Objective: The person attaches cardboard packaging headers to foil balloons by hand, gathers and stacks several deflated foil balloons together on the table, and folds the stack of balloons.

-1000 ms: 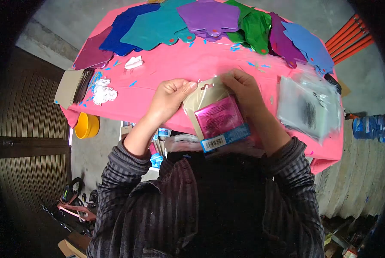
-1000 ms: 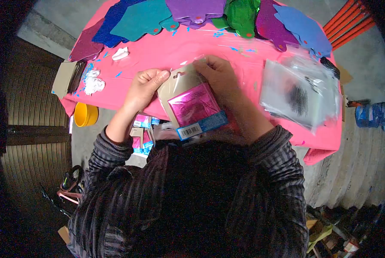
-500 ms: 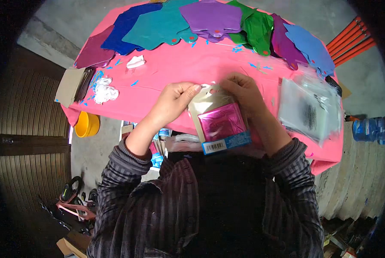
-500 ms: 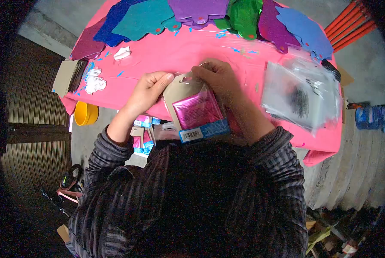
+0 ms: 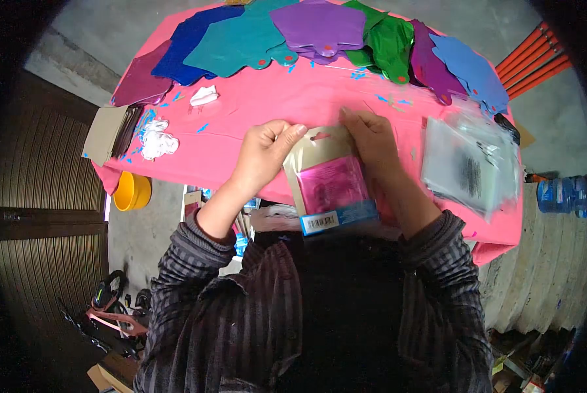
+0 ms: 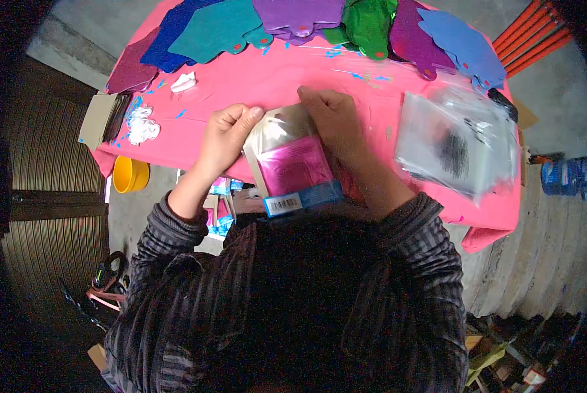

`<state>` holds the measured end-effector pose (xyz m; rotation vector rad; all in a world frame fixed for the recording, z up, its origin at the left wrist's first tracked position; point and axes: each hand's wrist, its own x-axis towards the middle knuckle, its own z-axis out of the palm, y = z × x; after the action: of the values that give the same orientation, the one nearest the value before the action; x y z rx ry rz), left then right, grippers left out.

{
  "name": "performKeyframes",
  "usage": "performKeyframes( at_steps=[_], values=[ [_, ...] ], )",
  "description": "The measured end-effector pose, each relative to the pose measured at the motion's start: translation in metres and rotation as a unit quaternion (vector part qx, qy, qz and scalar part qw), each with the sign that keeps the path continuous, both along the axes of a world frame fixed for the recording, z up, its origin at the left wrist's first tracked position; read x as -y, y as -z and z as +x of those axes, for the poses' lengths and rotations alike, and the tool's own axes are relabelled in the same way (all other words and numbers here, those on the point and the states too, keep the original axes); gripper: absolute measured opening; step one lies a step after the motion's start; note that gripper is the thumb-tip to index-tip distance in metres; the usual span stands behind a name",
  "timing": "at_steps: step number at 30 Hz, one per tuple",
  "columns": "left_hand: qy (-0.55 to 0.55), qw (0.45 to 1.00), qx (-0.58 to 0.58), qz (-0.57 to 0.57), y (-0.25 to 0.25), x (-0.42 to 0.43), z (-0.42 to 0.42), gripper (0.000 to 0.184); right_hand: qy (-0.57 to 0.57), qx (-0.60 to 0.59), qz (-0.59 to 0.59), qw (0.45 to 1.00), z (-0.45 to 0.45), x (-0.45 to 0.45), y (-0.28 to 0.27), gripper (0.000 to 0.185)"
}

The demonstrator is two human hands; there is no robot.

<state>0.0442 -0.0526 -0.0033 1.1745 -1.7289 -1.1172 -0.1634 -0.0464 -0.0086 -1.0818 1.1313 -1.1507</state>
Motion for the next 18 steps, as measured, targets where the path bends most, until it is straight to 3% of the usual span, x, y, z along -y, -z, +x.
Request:
performKeyframes(
  at_steps=[1,2,4,5,9,13,14,16,18],
  values=[
    [-0.026,0.997,0.047,-0.064,0.0,0.001,0.0,0.034,0.0,0.0,0.0,1.0,-0.002,0.003,0.004,0.022],
    [-0.027,0.996,0.047,-0.064,0.0,0.004,0.001,0.034,0.025,-0.042,-0.051,0.997,-0.004,0.007,0.009,0.021],
    [-0.051,0.972,0.149,-0.176,-0.002,0.017,0.004,0.036,0.075,-0.126,-0.152,0.978,-0.008,0.013,0.019,0.019],
    [-0.064,0.951,0.198,-0.23,-0.004,0.025,0.007,0.036,0.073,-0.126,-0.153,0.977,-0.007,0.013,0.017,0.019],
    [-0.076,0.927,0.273,-0.248,0.006,0.062,0.027,0.03,0.113,-0.064,-0.173,0.976,-0.004,0.012,0.008,0.013],
    [-0.126,0.885,0.23,-0.384,-0.002,0.062,0.03,0.024,0.064,-0.076,-0.206,0.974,-0.006,-0.001,0.003,0.008],
    [-0.127,0.886,0.227,-0.384,-0.001,0.057,0.03,0.024,0.02,-0.132,-0.179,0.975,-0.012,-0.009,0.0,0.007],
    [-0.034,0.9,0.221,-0.374,-0.012,0.027,0.026,0.021,-0.068,-0.239,-0.121,0.961,-0.018,-0.024,-0.012,0.007],
    [0.006,0.908,0.203,-0.366,-0.012,-0.01,0.014,0.019,-0.08,-0.281,-0.143,0.946,-0.024,-0.031,-0.01,0.008]
  ],
)
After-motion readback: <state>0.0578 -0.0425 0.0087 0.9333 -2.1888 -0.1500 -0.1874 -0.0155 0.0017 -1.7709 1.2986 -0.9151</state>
